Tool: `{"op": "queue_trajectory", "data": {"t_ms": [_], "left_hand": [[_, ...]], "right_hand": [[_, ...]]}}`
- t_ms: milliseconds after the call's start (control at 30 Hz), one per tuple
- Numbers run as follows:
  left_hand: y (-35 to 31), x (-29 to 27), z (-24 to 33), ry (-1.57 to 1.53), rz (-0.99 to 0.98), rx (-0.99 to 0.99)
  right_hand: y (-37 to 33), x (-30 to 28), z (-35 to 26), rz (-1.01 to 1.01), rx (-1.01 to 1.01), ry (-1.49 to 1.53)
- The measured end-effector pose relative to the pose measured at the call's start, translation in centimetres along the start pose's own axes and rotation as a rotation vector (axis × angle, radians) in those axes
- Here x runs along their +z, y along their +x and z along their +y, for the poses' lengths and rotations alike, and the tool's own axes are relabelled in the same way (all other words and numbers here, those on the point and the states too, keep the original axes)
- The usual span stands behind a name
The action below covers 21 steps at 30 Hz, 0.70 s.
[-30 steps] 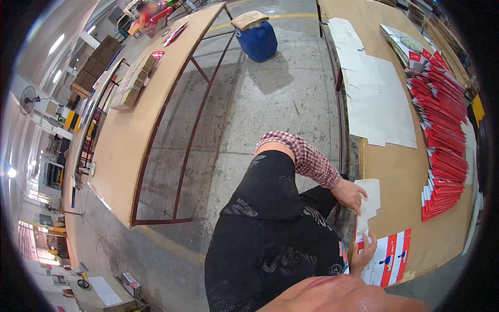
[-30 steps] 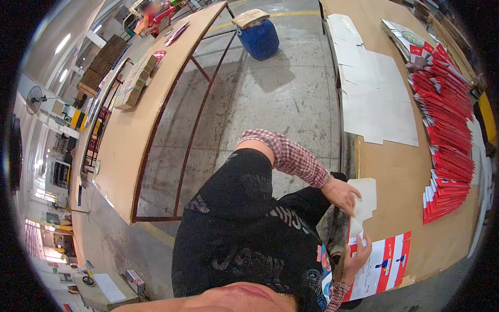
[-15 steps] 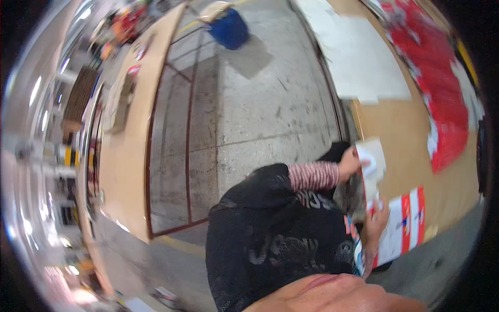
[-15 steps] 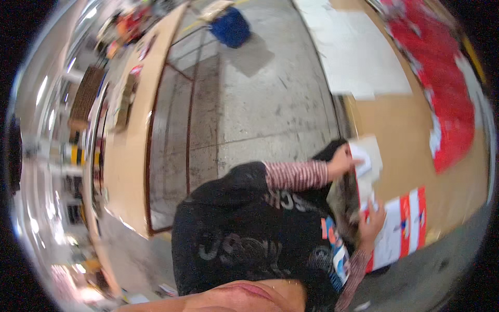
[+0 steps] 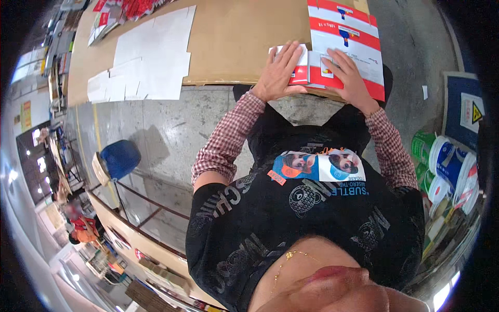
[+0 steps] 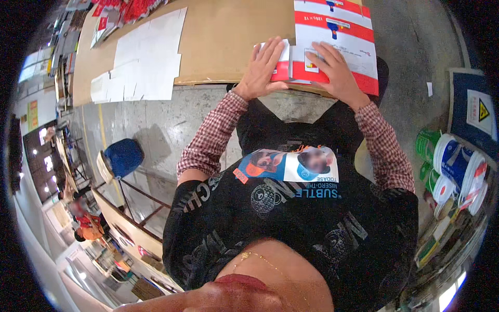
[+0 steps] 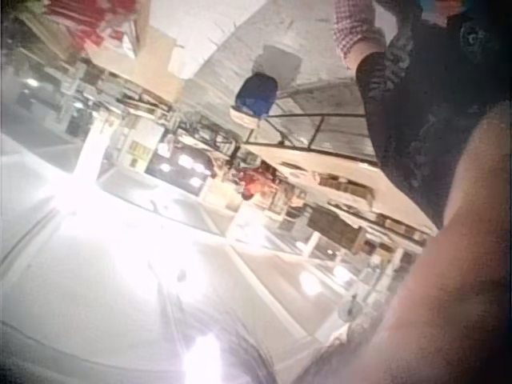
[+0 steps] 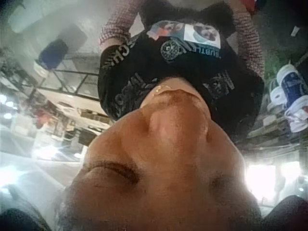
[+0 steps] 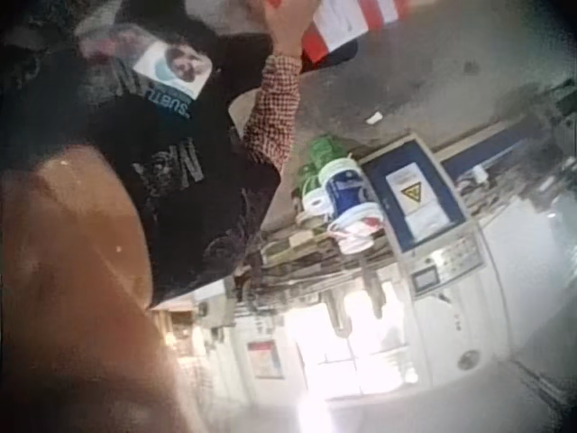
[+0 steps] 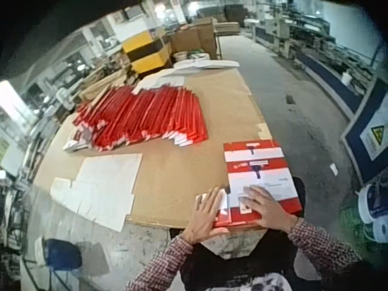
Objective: Folding and stacking white and red paper mailers or folders on a large table in a warehouse setting.
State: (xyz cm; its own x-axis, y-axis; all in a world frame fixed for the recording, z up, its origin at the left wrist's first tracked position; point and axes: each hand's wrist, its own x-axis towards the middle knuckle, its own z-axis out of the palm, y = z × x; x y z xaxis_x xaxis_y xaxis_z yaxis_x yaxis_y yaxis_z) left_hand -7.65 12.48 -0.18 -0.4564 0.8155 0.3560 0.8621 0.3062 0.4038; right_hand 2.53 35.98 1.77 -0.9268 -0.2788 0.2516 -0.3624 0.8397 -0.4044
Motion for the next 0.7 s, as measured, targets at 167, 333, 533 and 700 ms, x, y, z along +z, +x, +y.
{"op": "queue_trajectory", "data": {"t_ms": [167,333,533,700], "left_hand": [[0.1,1.2,-0.1,0.066,-0.058,0.004],[0.1,1.4,-0.3,0.094,-0.086,-0.018],[0.9,2.1,0.1,0.304,-0.185,-0.011],[3.4,3.1,0.9,0.441,-0.172,-0.175]], "right_hand": [[-0.4,0.7,0.5,0.018,0.048,0.014],[-0.6,1.3,0.6,0.003,0.056,0.033],[-1.0,1.7,0.8,-0.081,0.064,0.001],[-0.7,1.4,0.7,-0.110,0.064,-0.016]]}}
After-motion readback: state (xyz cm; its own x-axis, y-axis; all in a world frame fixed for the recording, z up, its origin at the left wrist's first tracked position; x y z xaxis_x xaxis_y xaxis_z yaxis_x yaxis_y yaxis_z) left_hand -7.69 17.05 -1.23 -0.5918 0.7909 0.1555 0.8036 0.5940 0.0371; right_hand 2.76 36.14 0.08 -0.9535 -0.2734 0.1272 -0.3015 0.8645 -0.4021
